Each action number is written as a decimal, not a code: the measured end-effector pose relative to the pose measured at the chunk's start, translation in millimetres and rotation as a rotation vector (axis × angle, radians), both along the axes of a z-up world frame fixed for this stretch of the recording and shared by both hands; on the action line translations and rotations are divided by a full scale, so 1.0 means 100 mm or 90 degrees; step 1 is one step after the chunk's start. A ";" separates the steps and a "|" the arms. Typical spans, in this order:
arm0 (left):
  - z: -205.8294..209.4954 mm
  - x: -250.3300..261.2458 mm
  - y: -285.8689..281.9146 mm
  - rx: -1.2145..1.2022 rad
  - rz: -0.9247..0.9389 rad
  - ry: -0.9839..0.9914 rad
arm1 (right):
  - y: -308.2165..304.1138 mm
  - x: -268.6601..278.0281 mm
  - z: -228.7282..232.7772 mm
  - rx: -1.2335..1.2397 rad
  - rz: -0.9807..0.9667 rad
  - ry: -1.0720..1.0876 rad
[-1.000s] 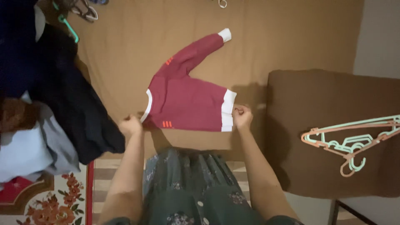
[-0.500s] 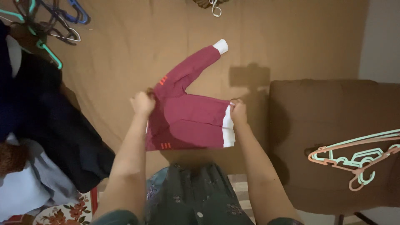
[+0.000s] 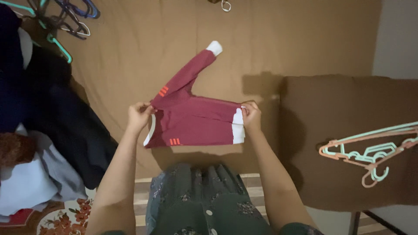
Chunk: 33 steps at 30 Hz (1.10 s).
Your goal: The person is folding various items of clothing, including sweatshirts and trousers, on a bed.
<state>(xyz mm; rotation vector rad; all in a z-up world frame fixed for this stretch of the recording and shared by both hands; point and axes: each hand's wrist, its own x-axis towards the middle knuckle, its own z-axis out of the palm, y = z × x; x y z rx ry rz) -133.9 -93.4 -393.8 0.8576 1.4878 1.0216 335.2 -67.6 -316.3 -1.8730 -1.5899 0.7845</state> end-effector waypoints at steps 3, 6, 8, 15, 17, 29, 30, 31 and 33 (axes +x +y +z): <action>0.19 -0.02 -0.41 0.019 -0.067 0.145 | -0.30 0.03 0.17 0.020 0.022 0.007; 0.13 0.02 -0.76 -0.049 -0.055 0.169 | -0.62 0.04 0.26 0.042 0.073 -0.070; 0.29 0.06 -0.89 -0.105 -0.092 0.241 | -0.83 0.14 0.00 0.035 0.093 -0.133; -0.55 0.08 -1.19 0.164 -0.157 0.451 | -0.89 -0.08 -0.02 0.152 0.147 -0.292; -0.55 0.18 -1.15 0.042 -0.050 0.372 | -0.60 -0.31 -0.10 -0.003 0.050 -0.206; -0.91 0.10 -0.72 -0.281 0.235 0.108 | 1.58 -1.64 -1.95 -0.387 -0.255 0.858; -1.02 0.09 -0.72 -0.264 0.228 0.060 | 1.65 -1.72 -1.86 -0.378 -0.306 0.907; -0.98 0.07 -0.69 -0.265 0.227 0.060 | 1.62 -1.78 -1.71 -0.378 -0.307 0.906; -0.84 0.07 -0.71 -0.295 0.170 0.112 | 1.48 -1.82 -1.35 -0.483 -0.469 0.753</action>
